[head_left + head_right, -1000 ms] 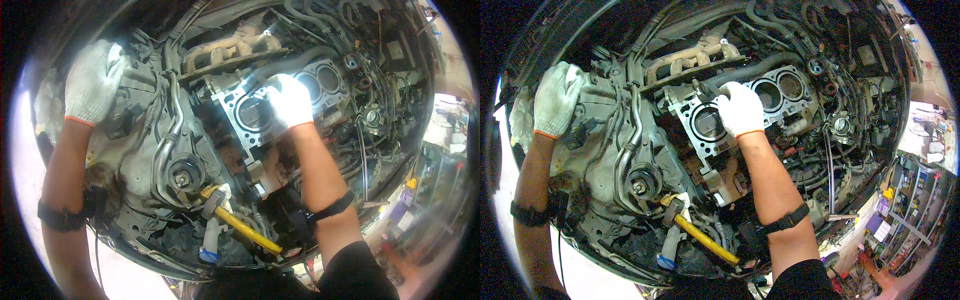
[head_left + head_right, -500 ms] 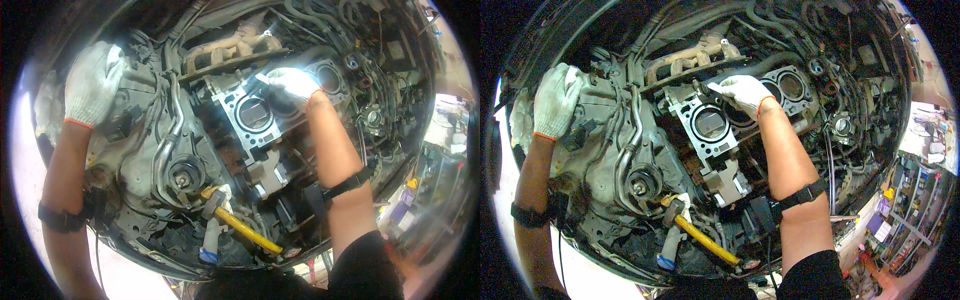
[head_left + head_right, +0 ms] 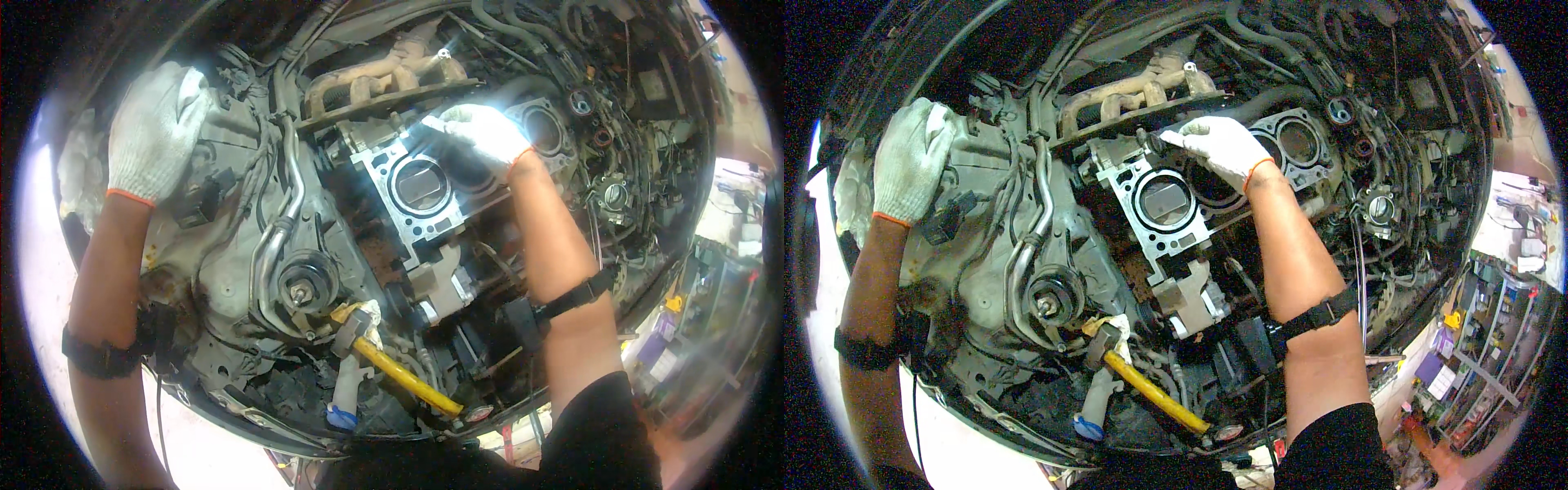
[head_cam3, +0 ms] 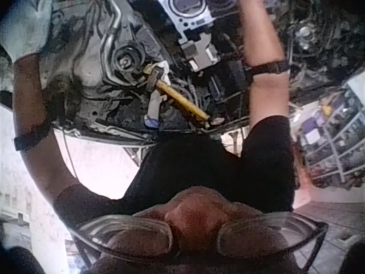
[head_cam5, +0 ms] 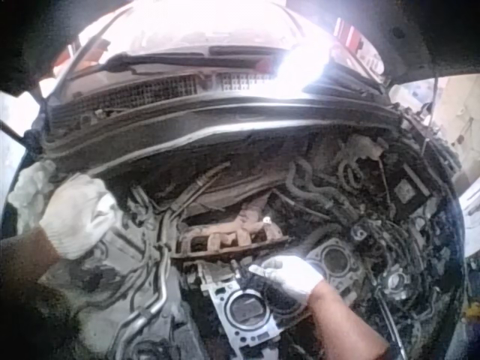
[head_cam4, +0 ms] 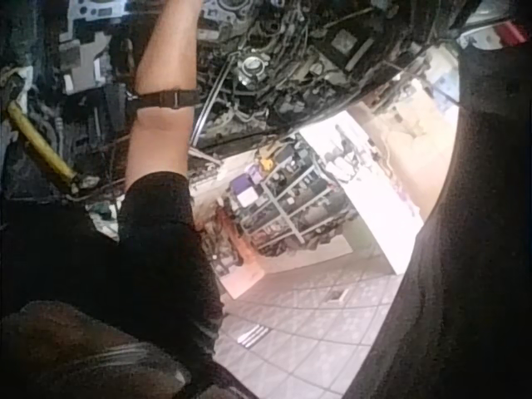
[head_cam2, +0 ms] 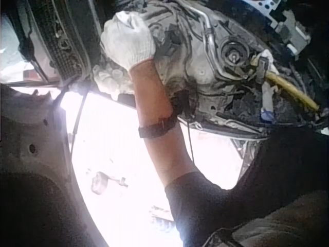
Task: Cleaning and inspecting a disassembled engine cylinder head and engine block.
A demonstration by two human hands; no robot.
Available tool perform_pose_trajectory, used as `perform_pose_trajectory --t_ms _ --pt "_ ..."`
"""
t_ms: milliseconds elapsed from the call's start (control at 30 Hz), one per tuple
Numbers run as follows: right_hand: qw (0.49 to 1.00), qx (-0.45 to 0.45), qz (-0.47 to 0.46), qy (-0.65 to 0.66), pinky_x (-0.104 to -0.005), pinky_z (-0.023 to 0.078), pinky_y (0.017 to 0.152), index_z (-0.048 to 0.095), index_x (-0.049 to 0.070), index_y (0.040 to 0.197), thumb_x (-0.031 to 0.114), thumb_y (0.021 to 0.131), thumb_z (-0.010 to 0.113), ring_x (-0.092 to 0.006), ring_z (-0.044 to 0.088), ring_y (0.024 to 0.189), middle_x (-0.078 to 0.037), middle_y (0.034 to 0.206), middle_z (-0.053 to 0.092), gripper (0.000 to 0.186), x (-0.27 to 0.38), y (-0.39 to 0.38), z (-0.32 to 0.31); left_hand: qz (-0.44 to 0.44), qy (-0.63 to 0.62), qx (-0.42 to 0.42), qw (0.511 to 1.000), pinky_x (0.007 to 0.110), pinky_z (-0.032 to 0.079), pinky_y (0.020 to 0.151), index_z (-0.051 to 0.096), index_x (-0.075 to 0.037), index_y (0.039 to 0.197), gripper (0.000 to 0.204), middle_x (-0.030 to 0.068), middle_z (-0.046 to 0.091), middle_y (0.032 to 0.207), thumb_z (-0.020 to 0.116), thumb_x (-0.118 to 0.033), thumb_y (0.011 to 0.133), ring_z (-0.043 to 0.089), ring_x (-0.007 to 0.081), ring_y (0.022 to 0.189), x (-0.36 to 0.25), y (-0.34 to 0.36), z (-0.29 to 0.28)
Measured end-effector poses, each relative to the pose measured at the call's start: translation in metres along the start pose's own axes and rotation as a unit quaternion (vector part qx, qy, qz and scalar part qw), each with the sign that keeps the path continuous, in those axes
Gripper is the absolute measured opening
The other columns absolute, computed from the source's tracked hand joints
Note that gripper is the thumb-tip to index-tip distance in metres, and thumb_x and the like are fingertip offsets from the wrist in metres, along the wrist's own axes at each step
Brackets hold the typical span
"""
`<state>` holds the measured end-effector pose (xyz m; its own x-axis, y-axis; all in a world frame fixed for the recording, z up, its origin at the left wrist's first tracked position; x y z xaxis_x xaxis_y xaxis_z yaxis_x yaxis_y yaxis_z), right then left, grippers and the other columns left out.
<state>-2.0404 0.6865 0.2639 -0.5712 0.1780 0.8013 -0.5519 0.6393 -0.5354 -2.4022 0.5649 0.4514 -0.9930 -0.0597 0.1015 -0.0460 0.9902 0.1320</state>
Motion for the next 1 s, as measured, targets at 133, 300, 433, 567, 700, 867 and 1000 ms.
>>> perform_pose_trajectory --t_ms 133,300,433,567,700,867,1000 --pt "0.995 -0.004 0.005 0.101 -0.0255 0.051 0.084 0.074 0.004 0.116 0.016 0.099 0.069 -0.0092 0.062 0.092 0.001 0.104 0.073 0.022 -0.03 0.007 -0.004 -0.003 -0.003 0.006 1.0 0.046 0.049 0.092 0.065 -0.002 0.112 0.03 0.0186 0.065 0.109 0.066 -0.026 0.094 0.061 0.0392 0.107 -0.007 0.006 0.0" --pt "0.988 0.028 0.026 0.151 -0.0263 0.052 0.083 0.072 0.004 0.12 0.019 0.098 0.069 -0.0094 0.063 0.092 0.0 0.105 0.073 0.026 -0.038 0.006 0.004 -0.002 -0.012 -0.012 1.0 0.047 0.048 0.09 0.065 -0.003 0.107 0.025 0.0189 0.064 0.104 0.066 -0.024 0.093 0.06 0.0398 0.104 -0.003 0.003 -0.006" --pt "0.989 0.026 0.054 0.138 -0.0272 0.052 0.083 0.072 0.004 0.119 0.019 0.099 0.068 -0.0105 0.063 0.092 -0.002 0.107 0.073 0.026 -0.029 0.002 0.005 -0.036 -0.033 0.013 0.999 0.046 0.048 0.087 0.065 -0.004 0.102 0.026 0.0188 0.063 0.098 0.067 -0.029 0.093 0.061 0.0382 0.099 0.0 0.006 0.0" --pt "0.99 0.022 -0.041 0.133 -0.0244 0.03 0.052 0.07 0.011 0.084 0.028 0.095 0.075 -0.0058 0.042 0.057 0.006 0.067 0.053 0.021 -0.019 0.012 -0.002 -0.132 -0.243 0.124 0.953 0.044 0.051 0.085 0.065 -0.002 0.098 0.019 0.0169 0.065 0.098 0.064 -0.021 0.094 0.065 0.0351 0.095 -0.036 0.026 -0.048" --pt "0.987 0.03 -0.004 0.155 -0.0267 0.029 0.051 0.069 0.012 0.078 0.03 0.095 0.074 -0.0079 0.039 0.056 0.006 0.066 0.051 0.026 -0.018 0.011 0.003 0.274 -0.08 -0.048 0.957 0.04 0.056 0.081 0.066 0.0 0.09 0.011 0.0169 0.067 0.094 0.064 -0.004 0.08 0.068 0.0329 0.092 -0.144 0.005 -0.06" --pt "0.996 -0.002 -0.057 0.067 -0.0313 0.047 0.068 0.077 0.003 0.097 0.033 0.098 0.069 -0.017 0.061 0.072 -0.005 0.081 0.07 0.031 -0.013 0.003 -0.007 0.023 -0.243 0.184 0.952 0.046 0.051 0.096 0.071 -0.003 0.104 0.029 0.0212 0.07 0.108 0.05 -0.022 0.101 0.065 0.039 0.106 -0.184 -0.001 0.076" --pt "0.97 -0.043 -0.177 -0.161 -0.0406 0.053 0.09 0.075 0.001 0.108 0.027 0.096 0.063 -0.035 0.069 0.099 -0.019 0.105 0.074 0.031 0.016 -0.007 -0.011 0.053 -0.205 0.257 0.943 0.047 0.051 0.094 0.071 -0.003 0.107 0.036 0.0235 0.069 0.113 0.044 -0.027 0.104 0.064 0.0429 0.107 -0.211 0.019 0.138"
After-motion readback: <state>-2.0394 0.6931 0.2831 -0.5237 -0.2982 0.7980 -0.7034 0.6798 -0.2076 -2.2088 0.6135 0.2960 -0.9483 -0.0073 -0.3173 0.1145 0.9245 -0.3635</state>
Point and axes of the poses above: each hand's wrist, its own y-axis towards the middle knuckle, its own z-axis out of the palm, x = y × z, the point moved 6 cm from there along y, towards the middle knuckle
